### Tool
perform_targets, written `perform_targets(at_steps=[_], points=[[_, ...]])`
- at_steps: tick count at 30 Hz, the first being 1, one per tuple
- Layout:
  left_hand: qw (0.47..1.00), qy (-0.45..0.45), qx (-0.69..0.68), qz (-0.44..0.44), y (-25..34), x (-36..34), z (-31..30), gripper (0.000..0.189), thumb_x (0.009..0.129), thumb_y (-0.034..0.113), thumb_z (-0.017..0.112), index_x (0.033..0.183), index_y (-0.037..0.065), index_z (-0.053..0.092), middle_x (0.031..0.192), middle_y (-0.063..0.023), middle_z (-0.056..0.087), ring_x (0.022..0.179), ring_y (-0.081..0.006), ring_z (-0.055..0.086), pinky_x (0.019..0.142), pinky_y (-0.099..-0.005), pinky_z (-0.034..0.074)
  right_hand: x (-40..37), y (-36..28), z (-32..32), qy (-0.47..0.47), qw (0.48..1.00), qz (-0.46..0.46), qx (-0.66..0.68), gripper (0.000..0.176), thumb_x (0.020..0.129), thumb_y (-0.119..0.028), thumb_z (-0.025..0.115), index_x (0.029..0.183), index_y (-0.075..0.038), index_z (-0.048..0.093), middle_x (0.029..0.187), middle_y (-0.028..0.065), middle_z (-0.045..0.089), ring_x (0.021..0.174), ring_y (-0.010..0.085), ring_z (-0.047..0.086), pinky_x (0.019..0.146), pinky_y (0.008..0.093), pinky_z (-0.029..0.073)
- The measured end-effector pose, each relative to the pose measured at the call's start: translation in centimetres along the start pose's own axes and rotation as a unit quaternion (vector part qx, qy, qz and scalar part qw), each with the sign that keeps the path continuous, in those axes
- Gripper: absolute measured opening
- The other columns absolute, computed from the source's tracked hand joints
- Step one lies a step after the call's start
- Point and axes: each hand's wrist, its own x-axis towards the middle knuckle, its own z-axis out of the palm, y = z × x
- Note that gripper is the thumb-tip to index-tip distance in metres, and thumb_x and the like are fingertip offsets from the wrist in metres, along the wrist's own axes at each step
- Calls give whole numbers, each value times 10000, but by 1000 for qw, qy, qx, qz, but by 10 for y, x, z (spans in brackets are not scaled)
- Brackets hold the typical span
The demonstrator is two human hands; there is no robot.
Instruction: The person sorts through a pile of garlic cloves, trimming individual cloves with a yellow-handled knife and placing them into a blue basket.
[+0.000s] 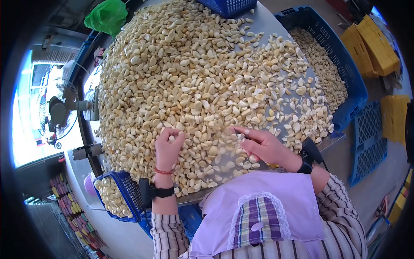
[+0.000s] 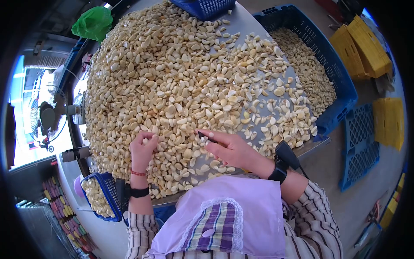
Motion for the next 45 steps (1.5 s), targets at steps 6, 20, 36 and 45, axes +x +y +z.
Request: perform_targets(at_steps=[6,20,36,45], points=[[738,-125,-637,-185,56,-39,11,61,810,60,605,825,52,547,668,-25,562,509,-60,463,437,-189,355,3,-5,14,-9,976,-123,-179,559,916,-272,550,1433,-178,360,694,-1,511,570,53,452,541,243,394],[641,-225,-721,-135,82,-61,28,174,805,177,654,857,99,507,757,-9,564,598,-89,530,470,-190,403,2,-6,22,-75,988,-95,-97,479,937,-203,534,1399,-156,421,704,-39,546,565,39,440,558,202,409],[776,337,496,-195,-150,-111,-217,384,807,262,707,1049,-28,636,1103,-161,621,984,-291,589,885,-385,452,10,-5,5,1,997,-2,77,470,963,-138,470,1421,-110,371,706,-11,496,512,40,429,495,185,396],[946,167,219,169,19,-2,2,206,741,112,723,939,83,673,810,-76,581,778,-250,571,679,-339,478,7,0,5,25,999,6,27,467,953,-210,503,1408,-167,409,667,-36,512,499,16,435,482,177,397]])
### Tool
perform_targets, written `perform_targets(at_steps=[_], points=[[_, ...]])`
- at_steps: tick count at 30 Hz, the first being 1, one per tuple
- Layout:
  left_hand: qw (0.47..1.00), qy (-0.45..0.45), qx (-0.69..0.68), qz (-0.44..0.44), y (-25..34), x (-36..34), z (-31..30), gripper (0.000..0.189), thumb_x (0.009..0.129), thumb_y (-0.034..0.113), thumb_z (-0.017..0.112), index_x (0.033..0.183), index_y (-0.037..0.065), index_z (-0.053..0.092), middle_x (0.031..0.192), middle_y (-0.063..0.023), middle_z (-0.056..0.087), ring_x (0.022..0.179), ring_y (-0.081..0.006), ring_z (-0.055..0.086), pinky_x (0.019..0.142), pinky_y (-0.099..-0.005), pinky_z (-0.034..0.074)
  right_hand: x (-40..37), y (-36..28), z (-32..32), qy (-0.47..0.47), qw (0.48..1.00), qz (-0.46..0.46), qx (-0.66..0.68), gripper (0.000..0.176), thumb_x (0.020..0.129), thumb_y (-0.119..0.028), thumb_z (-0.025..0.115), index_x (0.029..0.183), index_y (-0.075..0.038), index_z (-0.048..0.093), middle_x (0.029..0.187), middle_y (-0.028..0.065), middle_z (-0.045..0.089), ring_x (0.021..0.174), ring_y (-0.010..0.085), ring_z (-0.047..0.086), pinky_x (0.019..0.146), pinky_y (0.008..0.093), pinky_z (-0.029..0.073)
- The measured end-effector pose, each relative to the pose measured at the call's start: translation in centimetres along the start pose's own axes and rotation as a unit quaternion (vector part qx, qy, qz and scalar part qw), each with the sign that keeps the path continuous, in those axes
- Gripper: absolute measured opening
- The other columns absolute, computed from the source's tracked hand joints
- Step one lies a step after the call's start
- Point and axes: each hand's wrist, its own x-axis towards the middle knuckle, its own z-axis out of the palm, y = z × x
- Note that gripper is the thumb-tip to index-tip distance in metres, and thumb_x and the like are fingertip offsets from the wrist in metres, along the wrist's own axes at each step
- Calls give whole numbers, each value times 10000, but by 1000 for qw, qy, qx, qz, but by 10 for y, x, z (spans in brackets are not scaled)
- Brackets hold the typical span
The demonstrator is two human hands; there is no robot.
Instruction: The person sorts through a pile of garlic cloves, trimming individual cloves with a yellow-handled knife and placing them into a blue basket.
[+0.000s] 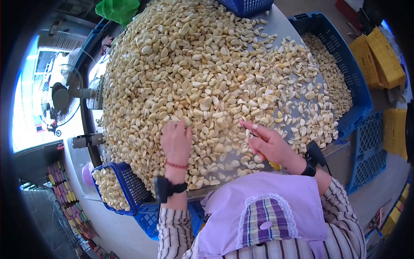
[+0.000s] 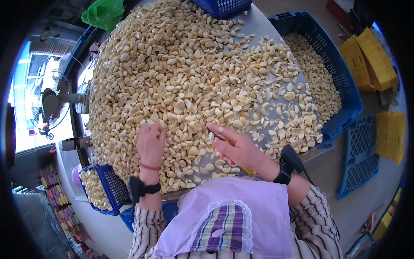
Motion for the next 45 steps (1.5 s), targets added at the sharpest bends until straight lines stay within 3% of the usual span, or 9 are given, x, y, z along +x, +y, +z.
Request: perform_targets(at_steps=[6,9,17,19,21,24,29,32,45], points=[[990,-65,-104,-64,-1,1,10,136,802,125,669,927,81,697,728,-34,498,684,-181,529,603,-302,440,-4,-3,-5,7,1000,-8,-25,487,940,-253,529,1406,-175,412,681,-25,535,525,26,459,511,193,424],[769,-168,-501,-360,16,-5,-11,106,830,112,682,898,32,691,739,23,588,602,-70,501,547,-220,405,0,-3,4,-3,997,-35,-73,518,932,-264,541,1418,-166,389,703,-21,543,577,44,488,565,212,444],[344,-255,-880,-203,55,-8,-18,166,812,111,625,930,49,526,761,-51,547,609,-156,520,504,-210,399,3,-1,6,-43,984,-115,-127,578,928,-274,552,1444,-146,327,724,-16,540,604,53,493,577,216,431],[384,-197,-880,-200,52,4,-2,300,804,252,672,969,53,521,805,-56,566,634,-206,560,494,-218,423,-3,-10,0,0,999,-11,-42,567,935,-262,546,1446,-152,326,712,-18,529,559,39,467,523,191,401],[779,-130,-544,-282,42,31,16,365,802,331,693,966,32,564,795,-46,598,668,-188,594,504,-226,434,-1,-3,0,2,999,-31,21,535,941,-246,538,1435,-166,350,700,-21,521,526,23,447,487,175,382],[967,-144,-127,-166,44,58,40,365,809,323,710,964,14,595,783,-69,646,676,-165,608,553,-277,467,-1,-6,-1,16,1000,-20,7,511,944,-231,533,1424,-162,372,698,-25,517,527,20,449,486,178,386],[898,-164,-357,-199,39,52,52,280,864,190,638,1081,15,619,803,-75,680,556,-86,548,517,-241,443,-6,-8,-10,38,999,-34,-11,506,940,-261,535,1415,-165,390,698,-29,510,532,16,449,489,178,390],[670,-254,-627,-306,55,45,17,238,904,86,556,1106,-28,607,825,-41,676,511,-7,481,435,-139,345,-4,-8,-10,46,998,-37,-12,519,932,-263,541,1415,-153,389,700,-33,508,531,17,451,494,184,397],[764,-158,-574,-249,110,0,-30,235,812,-22,648,1045,-1,669,827,3,632,653,-8,531,555,-146,421,0,-13,-2,-2,968,-123,-219,648,895,-281,581,1449,-98,299,694,39,492,595,102,441,562,255,393]])
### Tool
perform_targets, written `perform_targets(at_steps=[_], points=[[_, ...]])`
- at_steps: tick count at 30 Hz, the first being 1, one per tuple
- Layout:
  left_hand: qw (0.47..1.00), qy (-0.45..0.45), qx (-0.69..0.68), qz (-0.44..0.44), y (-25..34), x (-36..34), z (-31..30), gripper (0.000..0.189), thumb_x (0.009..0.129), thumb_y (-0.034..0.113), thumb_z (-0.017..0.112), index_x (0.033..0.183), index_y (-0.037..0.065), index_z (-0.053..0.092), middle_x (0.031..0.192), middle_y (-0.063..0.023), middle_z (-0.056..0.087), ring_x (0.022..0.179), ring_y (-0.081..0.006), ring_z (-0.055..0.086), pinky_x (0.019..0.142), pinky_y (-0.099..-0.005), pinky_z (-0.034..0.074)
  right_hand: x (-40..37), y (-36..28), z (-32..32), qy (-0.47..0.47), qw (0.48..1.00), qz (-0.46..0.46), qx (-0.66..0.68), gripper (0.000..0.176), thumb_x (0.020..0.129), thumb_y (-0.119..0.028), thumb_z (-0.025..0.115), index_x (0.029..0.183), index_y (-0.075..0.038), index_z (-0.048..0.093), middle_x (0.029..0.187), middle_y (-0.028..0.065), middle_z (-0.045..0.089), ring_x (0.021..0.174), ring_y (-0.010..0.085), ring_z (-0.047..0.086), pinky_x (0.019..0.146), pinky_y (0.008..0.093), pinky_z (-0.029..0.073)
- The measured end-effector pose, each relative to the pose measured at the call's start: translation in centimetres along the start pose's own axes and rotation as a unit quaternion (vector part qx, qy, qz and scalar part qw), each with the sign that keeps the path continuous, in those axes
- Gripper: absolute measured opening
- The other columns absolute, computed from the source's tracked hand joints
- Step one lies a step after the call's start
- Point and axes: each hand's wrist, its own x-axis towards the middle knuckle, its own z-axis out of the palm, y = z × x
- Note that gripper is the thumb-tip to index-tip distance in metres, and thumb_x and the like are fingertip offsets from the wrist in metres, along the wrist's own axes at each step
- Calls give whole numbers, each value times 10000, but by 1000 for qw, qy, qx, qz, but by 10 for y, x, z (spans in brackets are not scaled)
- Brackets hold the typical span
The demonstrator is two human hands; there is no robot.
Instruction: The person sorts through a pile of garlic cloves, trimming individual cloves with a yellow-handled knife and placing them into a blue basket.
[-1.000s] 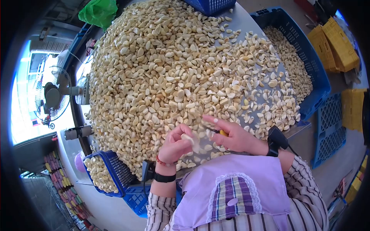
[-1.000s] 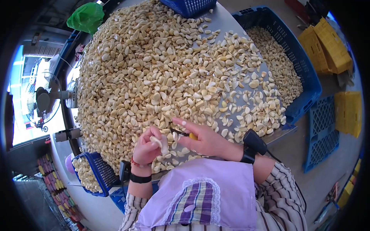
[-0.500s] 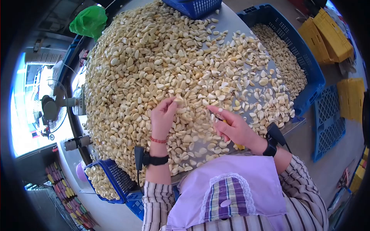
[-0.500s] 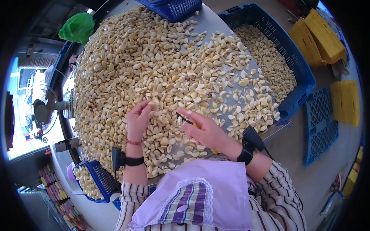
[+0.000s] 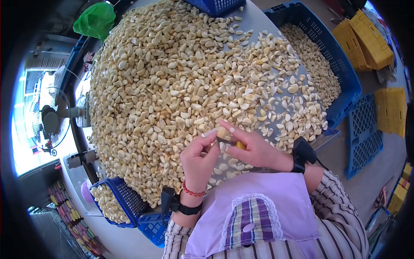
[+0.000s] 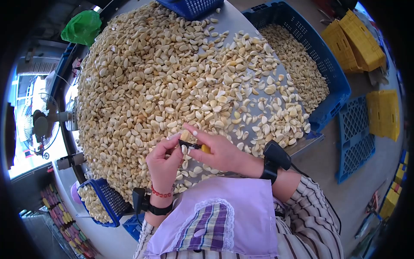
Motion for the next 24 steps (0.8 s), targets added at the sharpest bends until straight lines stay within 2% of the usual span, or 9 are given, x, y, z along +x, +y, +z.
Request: perform_targets(at_steps=[6,13,15,16,17,18,19,20,24], points=[[994,-14,-56,-95,-3,1,-4,226,805,-53,626,1018,12,667,821,-7,634,584,-12,502,508,-137,389,0,6,-2,-6,973,109,206,482,963,-246,484,1416,-113,386,659,-23,464,511,51,388,493,194,355],[805,-97,-582,-57,-26,27,-24,172,959,211,494,1062,79,532,833,-31,468,726,-155,481,516,-235,442,-4,7,-32,102,928,95,346,398,979,-253,453,1344,-94,460,685,-28,484,467,39,436,439,169,373],[922,-105,-370,46,-50,65,-66,128,974,179,471,1031,87,540,891,-35,506,676,-139,478,518,-226,438,-4,20,-49,166,901,45,398,410,971,-258,479,1332,-67,442,682,-16,493,446,46,433,417,167,375],[981,58,-180,48,-46,80,-65,126,949,132,494,1055,86,545,965,-56,537,644,-152,508,516,-242,453,-6,20,-55,167,901,45,397,410,971,-258,479,1332,-67,442,682,-16,493,446,46,433,417,167,375],[974,219,23,47,-40,96,-64,159,924,86,517,1079,85,549,1039,-77,569,611,-165,537,515,-257,469,-6,19,-60,192,886,21,422,415,968,-265,489,1327,-63,443,679,-15,492,439,46,430,407,171,373],[974,221,24,48,-53,117,-67,159,924,86,517,1079,85,549,1039,-77,569,611,-165,537,515,-257,469,-6,18,-64,215,868,-5,447,420,965,-272,498,1322,-59,444,675,-14,492,433,46,427,396,175,370],[889,214,339,221,-79,140,-71,245,887,63,527,1131,82,542,1124,-101,564,596,-195,567,510,-287,483,-5,18,-68,228,870,-12,437,432,961,-293,509,1317,-57,447,667,-11,487,425,48,425,385,185,373],[684,177,609,361,-92,152,-74,334,851,41,536,1183,80,535,1209,-125,558,580,-224,597,505,-318,498,-5,18,-69,225,870,-12,438,432,961,-293,509,1317,-57,447,667,-11,487,425,48,425,385,185,373],[783,58,569,245,-71,125,10,453,800,18,511,1246,91,511,1247,-151,537,626,-248,625,494,-354,516,-2,18,-73,238,860,-15,452,459,959,-334,507,1324,-64,439,658,-8,481,420,54,423,381,190,373]])
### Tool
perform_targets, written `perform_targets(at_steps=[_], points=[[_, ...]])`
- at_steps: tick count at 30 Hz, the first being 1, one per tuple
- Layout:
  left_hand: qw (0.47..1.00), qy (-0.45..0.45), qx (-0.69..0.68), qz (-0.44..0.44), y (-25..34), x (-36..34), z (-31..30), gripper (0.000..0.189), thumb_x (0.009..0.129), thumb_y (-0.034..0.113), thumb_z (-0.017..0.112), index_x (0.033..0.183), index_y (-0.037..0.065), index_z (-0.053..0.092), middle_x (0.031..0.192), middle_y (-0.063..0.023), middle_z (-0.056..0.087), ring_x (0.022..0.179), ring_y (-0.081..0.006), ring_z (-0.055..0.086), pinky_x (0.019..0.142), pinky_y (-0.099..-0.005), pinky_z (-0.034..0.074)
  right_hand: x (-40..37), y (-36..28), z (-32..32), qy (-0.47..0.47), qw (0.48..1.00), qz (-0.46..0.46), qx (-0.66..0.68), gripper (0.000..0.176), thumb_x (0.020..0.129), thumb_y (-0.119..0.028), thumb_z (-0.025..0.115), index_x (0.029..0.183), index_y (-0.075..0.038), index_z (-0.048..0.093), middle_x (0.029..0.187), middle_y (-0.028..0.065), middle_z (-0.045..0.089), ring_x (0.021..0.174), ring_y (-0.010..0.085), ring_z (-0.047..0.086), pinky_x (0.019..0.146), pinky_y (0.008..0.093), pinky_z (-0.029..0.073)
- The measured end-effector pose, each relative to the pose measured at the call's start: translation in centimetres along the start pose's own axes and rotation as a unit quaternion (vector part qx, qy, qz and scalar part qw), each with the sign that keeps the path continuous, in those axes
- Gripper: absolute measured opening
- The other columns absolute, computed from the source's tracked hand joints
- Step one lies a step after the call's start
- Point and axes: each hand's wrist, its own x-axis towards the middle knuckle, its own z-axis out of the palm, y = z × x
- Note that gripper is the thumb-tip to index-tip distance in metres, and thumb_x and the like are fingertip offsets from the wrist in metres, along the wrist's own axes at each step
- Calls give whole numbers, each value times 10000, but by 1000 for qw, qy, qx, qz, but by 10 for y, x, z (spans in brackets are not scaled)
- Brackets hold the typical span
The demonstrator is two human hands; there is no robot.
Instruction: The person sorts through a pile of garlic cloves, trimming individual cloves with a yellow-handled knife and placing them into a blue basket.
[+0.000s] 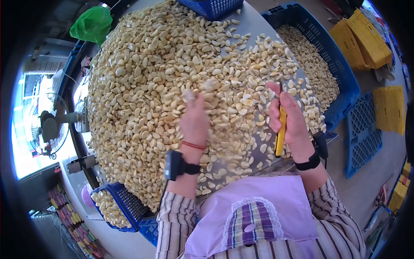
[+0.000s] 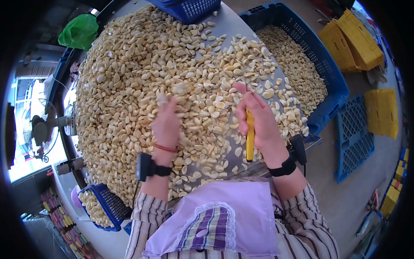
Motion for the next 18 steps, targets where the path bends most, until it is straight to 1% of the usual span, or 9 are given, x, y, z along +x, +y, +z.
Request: perform_targets(at_steps=[2,5,7,10,11,13,14,16,18], points=[[998,6,26,55,50,-8,-14,461,788,24,526,1246,83,510,1242,-160,536,597,-241,620,485,-337,513,3,0,0,3,1000,2,29,463,963,-353,492,1320,-63,442,658,-9,482,422,57,423,381,201,378],[985,-124,-101,70,74,-29,-17,431,805,43,522,1215,171,561,1206,-157,563,618,-243,637,480,-328,507,7,-3,-9,-2,996,12,86,469,967,-400,456,1311,-81,456,690,-5,520,449,58,434,392,203,364],[937,-214,-174,216,82,-45,-33,462,809,39,522,1243,196,546,1208,-137,565,660,-249,647,519,-346,521,8,-7,-17,15,992,24,126,488,965,-451,428,1307,-105,466,752,0,562,470,56,434,404,197,339],[910,-287,-221,200,58,-41,-55,451,807,39,536,1234,183,548,1166,-111,594,739,-268,655,612,-358,538,8,-17,-17,60,988,46,138,505,960,-475,422,1306,-109,470,777,-4,571,469,55,423,403,201,334],[933,-177,-267,163,40,-38,-52,427,822,47,549,1230,170,551,1080,-99,630,804,-284,649,683,-373,525,9,-16,-19,48,989,44,130,520,955,-493,421,1303,-109,473,787,-2,578,468,59,417,403,202,333],[969,-175,-172,-5,6,-5,-72,353,850,61,551,1190,149,592,1025,-114,646,862,-284,636,703,-362,509,8,-10,-20,44,990,54,127,522,956,-491,422,1301,-104,474,782,1,577,463,65,417,400,206,333],[965,-13,-256,-56,-16,5,-67,254,877,85,551,1111,128,640,979,-113,646,852,-278,631,693,-360,501,8,-7,-19,39,990,63,122,523,956,-490,423,1299,-98,475,778,5,576,457,70,418,397,211,333],[986,85,-138,-50,-63,29,-61,209,880,130,547,1057,133,658,1024,-95,632,762,-289,631,642,-377,509,9,1,-14,36,991,68,113,514,958,-480,424,1294,-94,480,767,10,574,448,78,423,389,223,330],[991,68,-107,-31,-82,45,-55,214,874,126,552,1059,146,658,1056,-77,626,767,-286,634,644,-379,512,8,8,-6,30,990,96,103,501,962,-466,426,1290,-92,484,752,11,572,442,80,429,382,232,328]])
